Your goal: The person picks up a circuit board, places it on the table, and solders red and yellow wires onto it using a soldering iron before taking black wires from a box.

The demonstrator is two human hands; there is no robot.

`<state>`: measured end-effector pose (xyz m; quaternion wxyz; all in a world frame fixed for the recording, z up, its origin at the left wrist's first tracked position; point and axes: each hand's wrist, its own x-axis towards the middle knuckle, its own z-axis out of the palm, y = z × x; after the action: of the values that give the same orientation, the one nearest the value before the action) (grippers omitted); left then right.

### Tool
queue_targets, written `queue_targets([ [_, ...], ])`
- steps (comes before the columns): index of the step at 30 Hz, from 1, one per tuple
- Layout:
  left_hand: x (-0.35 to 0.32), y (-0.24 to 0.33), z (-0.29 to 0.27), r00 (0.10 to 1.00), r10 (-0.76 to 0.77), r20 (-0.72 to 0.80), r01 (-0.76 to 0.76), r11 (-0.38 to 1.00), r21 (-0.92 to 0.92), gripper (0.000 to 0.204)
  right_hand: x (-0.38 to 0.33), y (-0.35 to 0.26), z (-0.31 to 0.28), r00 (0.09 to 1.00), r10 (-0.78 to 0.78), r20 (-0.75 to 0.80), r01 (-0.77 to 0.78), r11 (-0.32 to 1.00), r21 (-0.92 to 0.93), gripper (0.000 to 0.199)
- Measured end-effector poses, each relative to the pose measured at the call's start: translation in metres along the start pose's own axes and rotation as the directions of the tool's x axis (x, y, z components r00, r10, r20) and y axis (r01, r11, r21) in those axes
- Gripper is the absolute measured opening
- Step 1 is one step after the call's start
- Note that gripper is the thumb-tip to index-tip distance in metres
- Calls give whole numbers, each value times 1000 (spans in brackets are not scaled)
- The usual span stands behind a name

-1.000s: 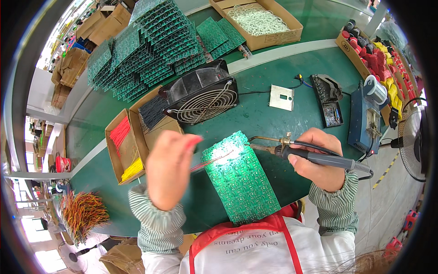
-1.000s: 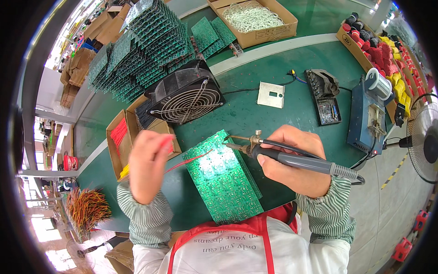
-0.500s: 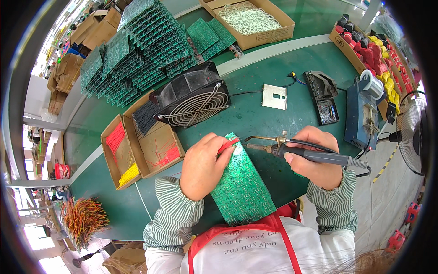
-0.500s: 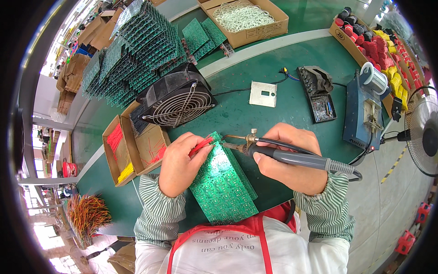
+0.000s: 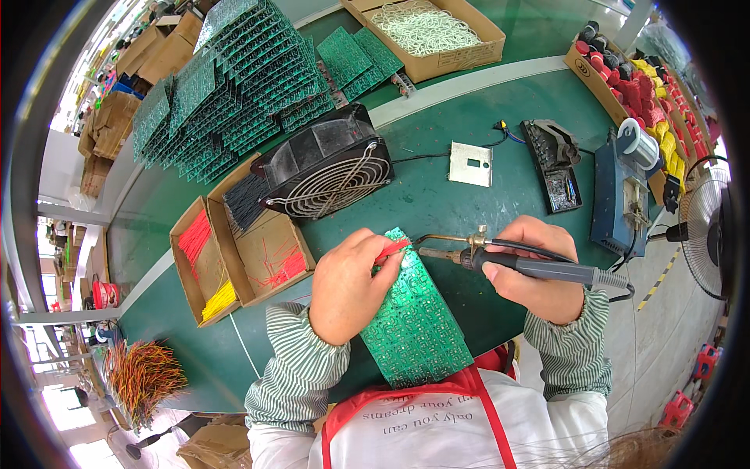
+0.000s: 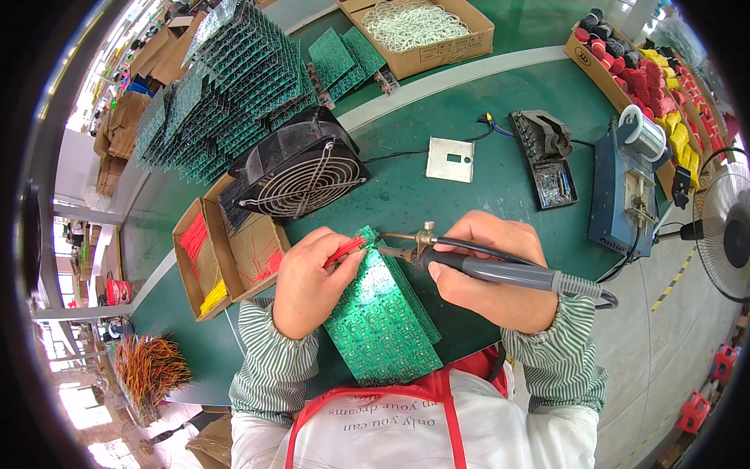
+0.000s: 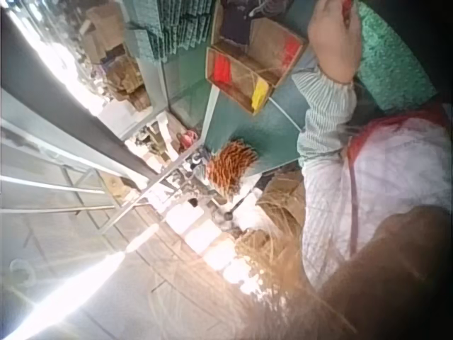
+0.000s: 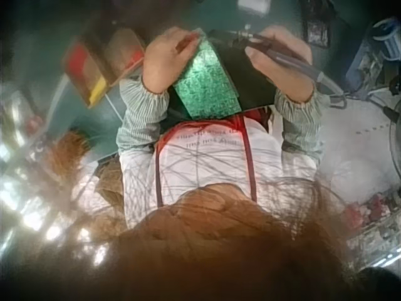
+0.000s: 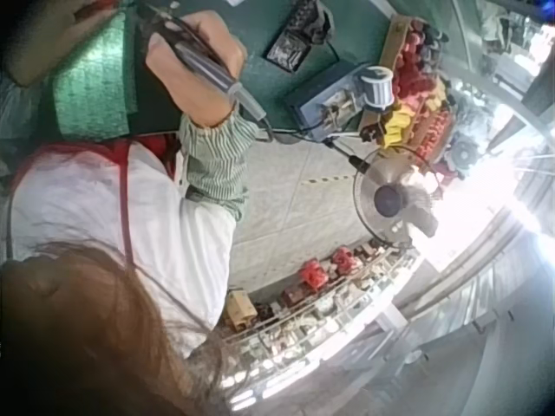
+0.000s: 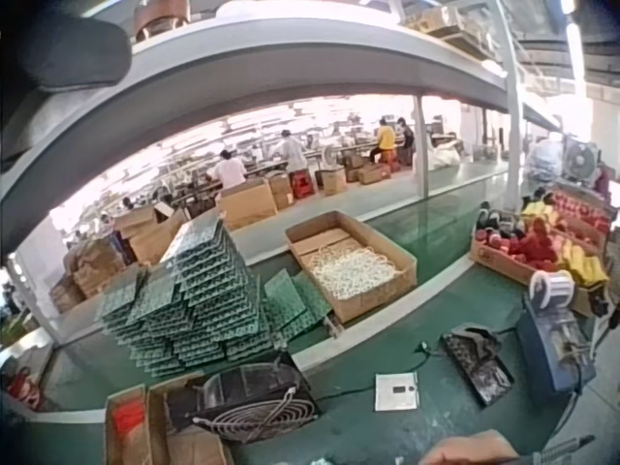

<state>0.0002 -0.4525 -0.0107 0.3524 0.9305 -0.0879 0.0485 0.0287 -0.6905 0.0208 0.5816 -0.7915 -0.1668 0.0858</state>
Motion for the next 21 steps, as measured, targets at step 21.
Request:
queue_targets([
  [21,-74,0,-53,970,-242,-16,242,970,-3,10,-22,-21,19,970,-210,122,208,978,30,15],
])
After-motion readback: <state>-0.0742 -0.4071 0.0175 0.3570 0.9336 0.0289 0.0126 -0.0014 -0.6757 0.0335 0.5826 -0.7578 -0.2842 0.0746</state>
